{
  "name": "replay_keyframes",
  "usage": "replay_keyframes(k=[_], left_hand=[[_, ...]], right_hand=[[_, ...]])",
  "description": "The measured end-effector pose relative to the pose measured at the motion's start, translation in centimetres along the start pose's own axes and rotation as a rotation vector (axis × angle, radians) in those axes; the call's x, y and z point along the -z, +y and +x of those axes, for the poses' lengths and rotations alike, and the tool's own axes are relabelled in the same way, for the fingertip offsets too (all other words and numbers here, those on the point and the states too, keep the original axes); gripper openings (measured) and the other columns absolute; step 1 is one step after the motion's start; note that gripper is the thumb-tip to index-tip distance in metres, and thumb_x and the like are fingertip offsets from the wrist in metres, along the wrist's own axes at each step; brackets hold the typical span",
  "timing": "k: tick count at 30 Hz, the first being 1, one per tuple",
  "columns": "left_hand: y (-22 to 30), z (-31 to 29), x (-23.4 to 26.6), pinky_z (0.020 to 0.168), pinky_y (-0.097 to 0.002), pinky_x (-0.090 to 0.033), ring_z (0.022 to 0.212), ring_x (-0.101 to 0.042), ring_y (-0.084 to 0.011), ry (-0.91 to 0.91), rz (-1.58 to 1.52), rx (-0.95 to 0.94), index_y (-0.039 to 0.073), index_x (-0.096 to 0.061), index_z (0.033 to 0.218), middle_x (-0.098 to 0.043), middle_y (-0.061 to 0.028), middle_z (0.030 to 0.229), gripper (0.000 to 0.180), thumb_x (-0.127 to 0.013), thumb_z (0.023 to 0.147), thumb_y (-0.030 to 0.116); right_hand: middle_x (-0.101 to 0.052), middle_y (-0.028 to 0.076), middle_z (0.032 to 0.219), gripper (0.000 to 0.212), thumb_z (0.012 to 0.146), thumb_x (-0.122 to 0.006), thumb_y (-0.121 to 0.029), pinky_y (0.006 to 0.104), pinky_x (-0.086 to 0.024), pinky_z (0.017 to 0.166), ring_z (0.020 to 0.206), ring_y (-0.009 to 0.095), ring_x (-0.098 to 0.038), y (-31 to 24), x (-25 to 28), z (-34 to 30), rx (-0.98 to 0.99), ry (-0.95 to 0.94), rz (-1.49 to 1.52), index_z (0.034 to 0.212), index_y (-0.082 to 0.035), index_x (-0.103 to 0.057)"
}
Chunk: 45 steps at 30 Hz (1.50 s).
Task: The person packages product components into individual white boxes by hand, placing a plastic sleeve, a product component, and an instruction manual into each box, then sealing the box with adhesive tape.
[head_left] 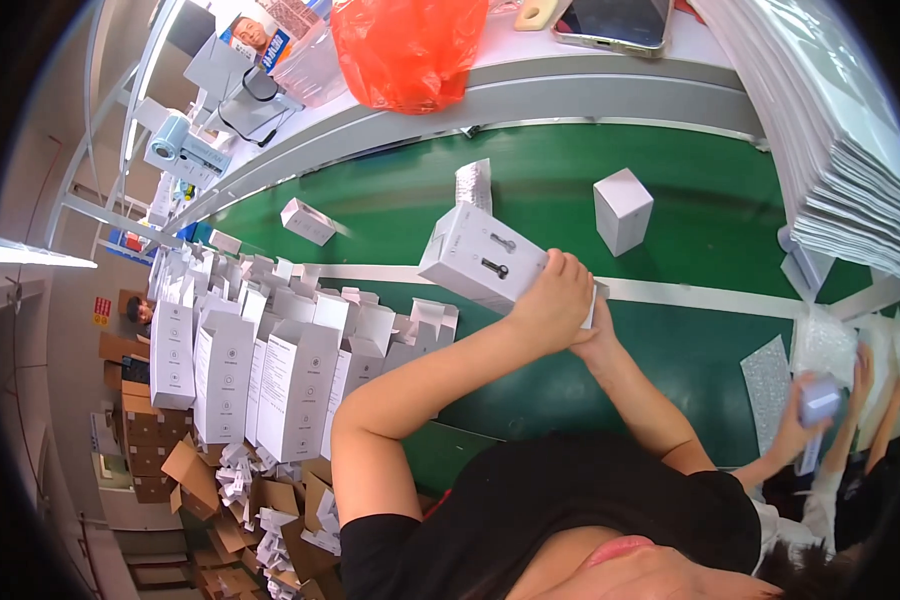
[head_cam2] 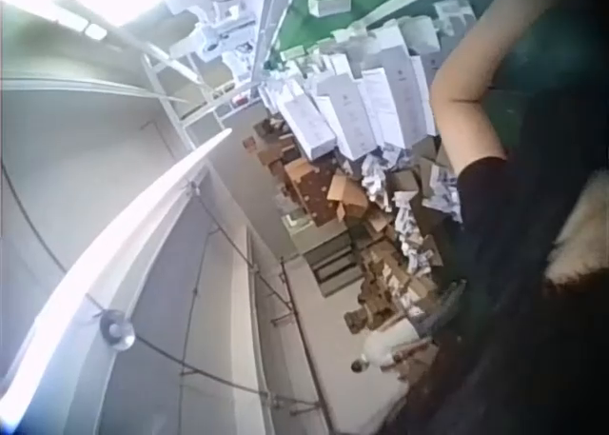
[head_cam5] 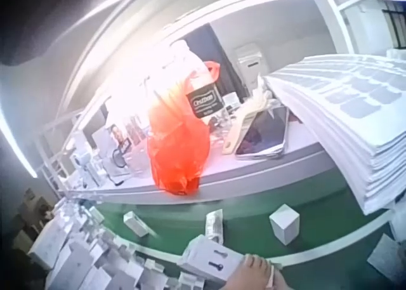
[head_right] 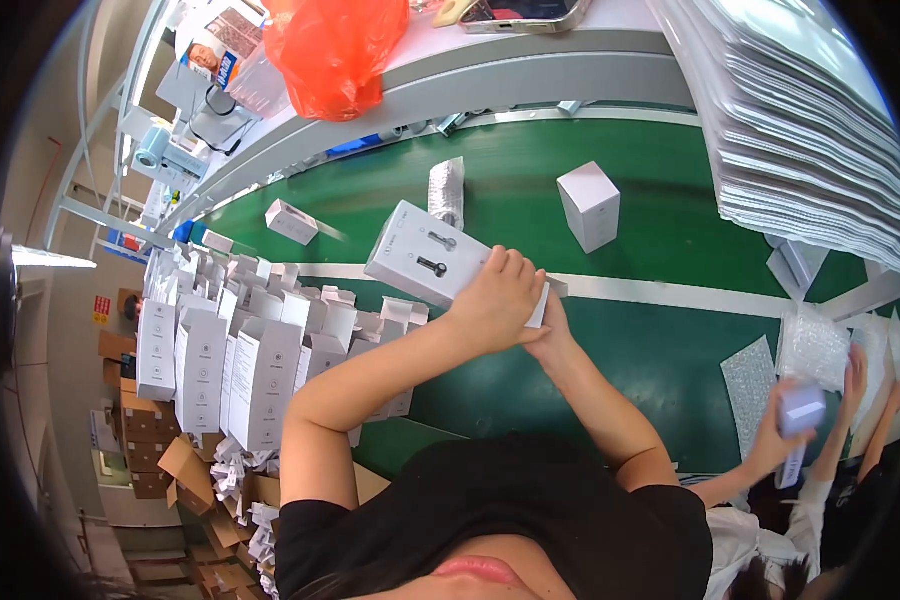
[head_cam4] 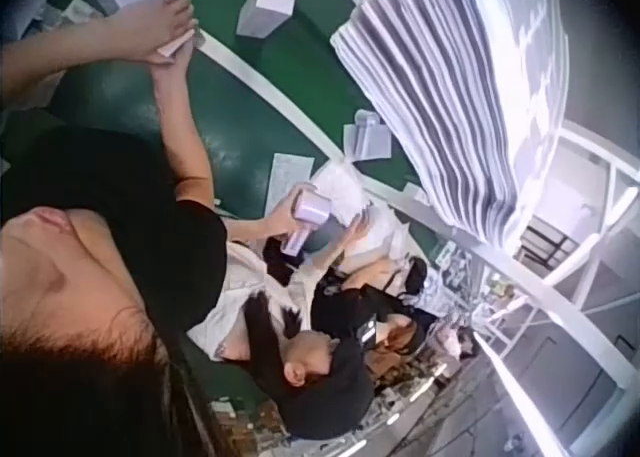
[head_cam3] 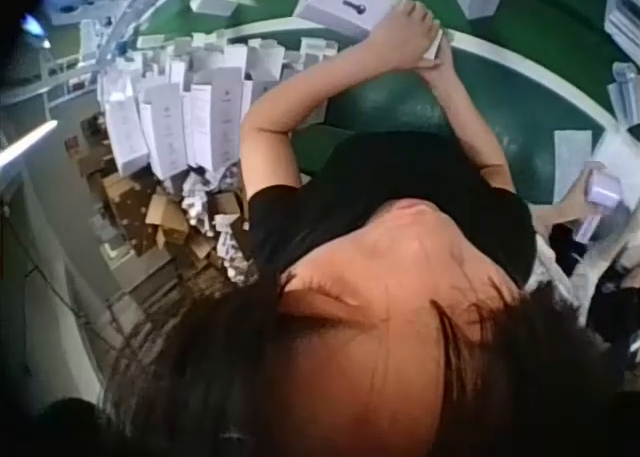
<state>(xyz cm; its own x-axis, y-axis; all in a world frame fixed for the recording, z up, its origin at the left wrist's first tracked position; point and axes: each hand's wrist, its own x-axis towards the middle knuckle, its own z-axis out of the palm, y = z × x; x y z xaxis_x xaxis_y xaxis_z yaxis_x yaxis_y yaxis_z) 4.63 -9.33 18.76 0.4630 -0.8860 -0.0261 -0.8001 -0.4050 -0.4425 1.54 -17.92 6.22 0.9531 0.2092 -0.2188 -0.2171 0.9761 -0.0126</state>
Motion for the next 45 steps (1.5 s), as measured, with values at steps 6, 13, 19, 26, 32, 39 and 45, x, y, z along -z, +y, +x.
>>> replay_keyframes(k=[6, 13, 19, 26, 32, 39, 45], left_hand=[[-0.3, -0.5, -0.9, 0.082, -0.0371, -0.033, 0.081, -0.045, -0.0269, -0.015, -0.059, 0.098, 0.0, -0.053, 0.11, -0.053, -0.0142, 0.091, 0.064, -0.056, 0.071, 0.05], [-2.3, -6.6, -6.3, 0.082, -0.0382, -0.034, 0.088, -0.047, -0.0288, 0.587, -0.818, 0.781, 0.003, -0.047, 0.121, -0.051, -0.0156, 0.102, 0.057, -0.058, 0.075, 0.036], [5.7, -13.1, -12.2, 0.09, -0.0326, -0.035, 0.1, -0.048, -0.0263, 0.825, -1.747, 1.032, -0.001, -0.043, 0.124, -0.05, -0.0149, 0.115, 0.044, -0.039, 0.083, 0.013], [6.3, -16.7, -14.0, 0.093, -0.0355, -0.033, 0.107, -0.045, -0.0289, 0.885, -1.706, 0.868, -0.003, -0.041, 0.125, -0.046, -0.0163, 0.122, 0.058, -0.032, 0.089, 0.042], [6.7, -17.7, -15.1, 0.094, -0.0367, -0.032, 0.108, -0.045, -0.0297, 0.944, -1.787, 0.917, -0.003, -0.04, 0.126, -0.044, -0.0174, 0.124, 0.066, -0.03, 0.088, 0.05], [5.3, -17.3, -13.3, 0.095, -0.0347, -0.031, 0.109, -0.045, -0.0277, 0.977, -1.832, 1.037, -0.003, -0.039, 0.126, -0.045, -0.0166, 0.123, 0.057, -0.031, 0.09, 0.041], [3.2, -15.9, -14.6, 0.088, -0.0286, -0.039, 0.1, -0.054, -0.0226, 0.599, -1.982, 1.2, -0.001, -0.052, 0.117, -0.058, -0.012, 0.113, 0.047, -0.027, 0.096, 0.032]], right_hand=[[-0.059, 0.009, 0.105, 0.03, 0.09, -0.046, -0.027, 0.0301, -0.049, 0.075, 0.097, 0.019, -0.057, 0.9, -1.1, 0.8, 0.056, 0.104, -0.345, 0.112, -0.007, -0.052], [-0.057, 0.016, 0.104, 0.035, 0.082, -0.052, -0.009, 0.0295, -0.05, 0.062, 0.076, 0.02, -0.059, -7.3, 3.0, 4.3, -0.02, -0.402, -0.251, 0.117, -0.005, -0.047], [-0.058, 0.013, 0.099, 0.04, 0.08, -0.057, -0.019, 0.025, -0.044, 0.047, 0.067, 0.016, -0.057, -2.4, -3.9, 15.2, 0.168, 0.008, -0.997, 0.119, -0.01, -0.049], [-0.061, 0.015, 0.091, 0.053, 0.073, -0.06, -0.045, 0.0343, -0.051, 0.056, 0.081, 0.027, -0.061, 5.6, -0.8, 38.3, -0.081, 0.487, -1.858, 0.101, 0.0, -0.059], [-0.06, 0.024, 0.096, 0.061, 0.062, -0.066, -0.042, 0.0393, -0.05, 0.071, 0.081, 0.037, -0.06, 12.8, 1.7, 39.0, 0.127, 0.482, -2.513, 0.099, 0.006, -0.058], [-0.06, 0.017, 0.099, 0.048, 0.065, -0.055, -0.004, 0.0307, -0.048, 0.07, 0.075, 0.025, -0.059, 4.6, 3.4, 26.6, -0.57, 0.255, -0.943, 0.112, 0.003, -0.05], [-0.06, 0.012, 0.097, 0.06, 0.055, -0.069, -0.011, 0.028, -0.046, 0.071, 0.079, 0.02, -0.057, -3.7, -11.6, 10.4, -0.337, -0.316, -1.494, 0.11, 0.004, -0.051]])
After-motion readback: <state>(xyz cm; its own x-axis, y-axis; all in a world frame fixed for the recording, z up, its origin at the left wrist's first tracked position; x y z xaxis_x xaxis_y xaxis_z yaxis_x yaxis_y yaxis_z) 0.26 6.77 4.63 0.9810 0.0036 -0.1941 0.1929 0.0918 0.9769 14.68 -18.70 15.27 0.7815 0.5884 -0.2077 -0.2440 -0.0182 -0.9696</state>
